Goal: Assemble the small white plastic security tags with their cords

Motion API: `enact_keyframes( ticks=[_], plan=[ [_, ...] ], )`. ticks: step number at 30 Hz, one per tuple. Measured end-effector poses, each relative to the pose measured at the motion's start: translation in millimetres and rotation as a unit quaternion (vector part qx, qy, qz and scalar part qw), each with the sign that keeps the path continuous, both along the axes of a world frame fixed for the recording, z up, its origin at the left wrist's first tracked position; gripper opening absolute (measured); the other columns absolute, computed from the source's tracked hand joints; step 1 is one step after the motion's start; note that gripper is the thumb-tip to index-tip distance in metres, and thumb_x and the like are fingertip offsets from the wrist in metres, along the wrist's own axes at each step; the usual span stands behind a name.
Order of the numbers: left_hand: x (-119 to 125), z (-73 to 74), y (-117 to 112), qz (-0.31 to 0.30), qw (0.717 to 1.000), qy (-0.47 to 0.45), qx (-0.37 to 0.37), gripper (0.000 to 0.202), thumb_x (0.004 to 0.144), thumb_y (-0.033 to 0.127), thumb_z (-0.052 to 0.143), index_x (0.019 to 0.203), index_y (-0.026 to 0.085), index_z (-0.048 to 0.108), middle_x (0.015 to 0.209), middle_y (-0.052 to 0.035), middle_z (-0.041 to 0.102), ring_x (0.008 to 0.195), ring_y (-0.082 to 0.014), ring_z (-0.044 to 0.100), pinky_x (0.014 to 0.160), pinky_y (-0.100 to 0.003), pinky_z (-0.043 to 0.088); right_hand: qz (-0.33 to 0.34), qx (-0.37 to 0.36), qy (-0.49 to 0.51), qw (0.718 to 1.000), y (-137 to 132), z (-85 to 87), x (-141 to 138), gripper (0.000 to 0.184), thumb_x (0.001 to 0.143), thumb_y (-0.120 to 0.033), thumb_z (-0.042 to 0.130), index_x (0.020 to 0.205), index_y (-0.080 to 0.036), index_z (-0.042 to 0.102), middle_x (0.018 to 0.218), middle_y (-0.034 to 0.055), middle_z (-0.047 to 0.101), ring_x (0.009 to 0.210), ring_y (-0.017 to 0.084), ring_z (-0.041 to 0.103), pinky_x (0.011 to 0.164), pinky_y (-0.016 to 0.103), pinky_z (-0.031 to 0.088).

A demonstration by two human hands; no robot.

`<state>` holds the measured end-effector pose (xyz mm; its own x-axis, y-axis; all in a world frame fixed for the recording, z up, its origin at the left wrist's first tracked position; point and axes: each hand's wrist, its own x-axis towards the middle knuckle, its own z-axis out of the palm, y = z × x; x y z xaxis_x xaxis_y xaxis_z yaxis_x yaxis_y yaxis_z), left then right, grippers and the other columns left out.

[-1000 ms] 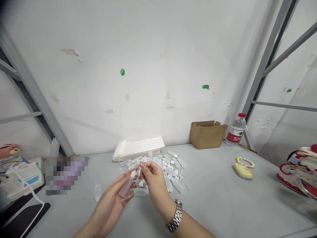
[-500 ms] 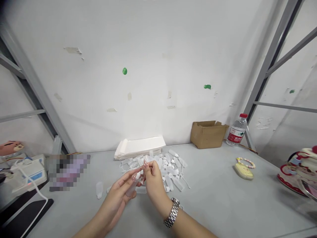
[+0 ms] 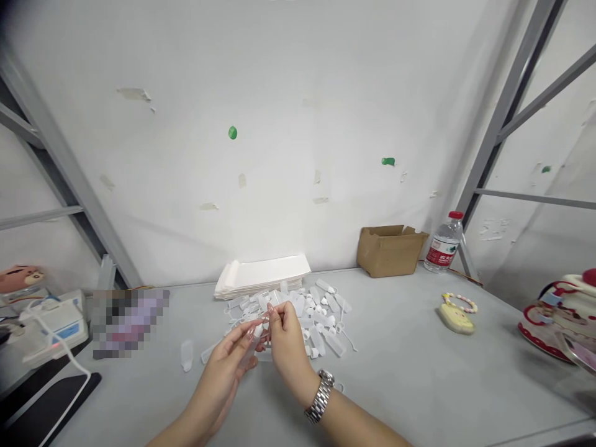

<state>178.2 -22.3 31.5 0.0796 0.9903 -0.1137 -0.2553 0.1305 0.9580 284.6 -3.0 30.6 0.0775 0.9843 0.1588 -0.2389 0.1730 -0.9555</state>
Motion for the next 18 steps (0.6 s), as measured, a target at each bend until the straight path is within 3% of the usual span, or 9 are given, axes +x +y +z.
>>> enact_keyframes(
  ticks=[18],
  plan=[
    [-1.5, -1.1, 0.3, -0.004, 1.0, 0.015, -0.014, 0.037, 0.069, 0.043, 0.061, 0.096, 0.019, 0.063, 0.085, -0.0047, 0.062, 0.074, -0.0153, 0.054, 0.061, -0.024, 0.039, 0.029, -0.002, -0.015, 0.999, 1.3, -0.4, 2.3, 0.03, 0.08, -0.046, 0.05, 0.067, -0.02, 0.042, 0.047, -0.0073, 0.047, 0.04, 0.009, 0.047, 0.041, 0.022, 0.036]
  ],
)
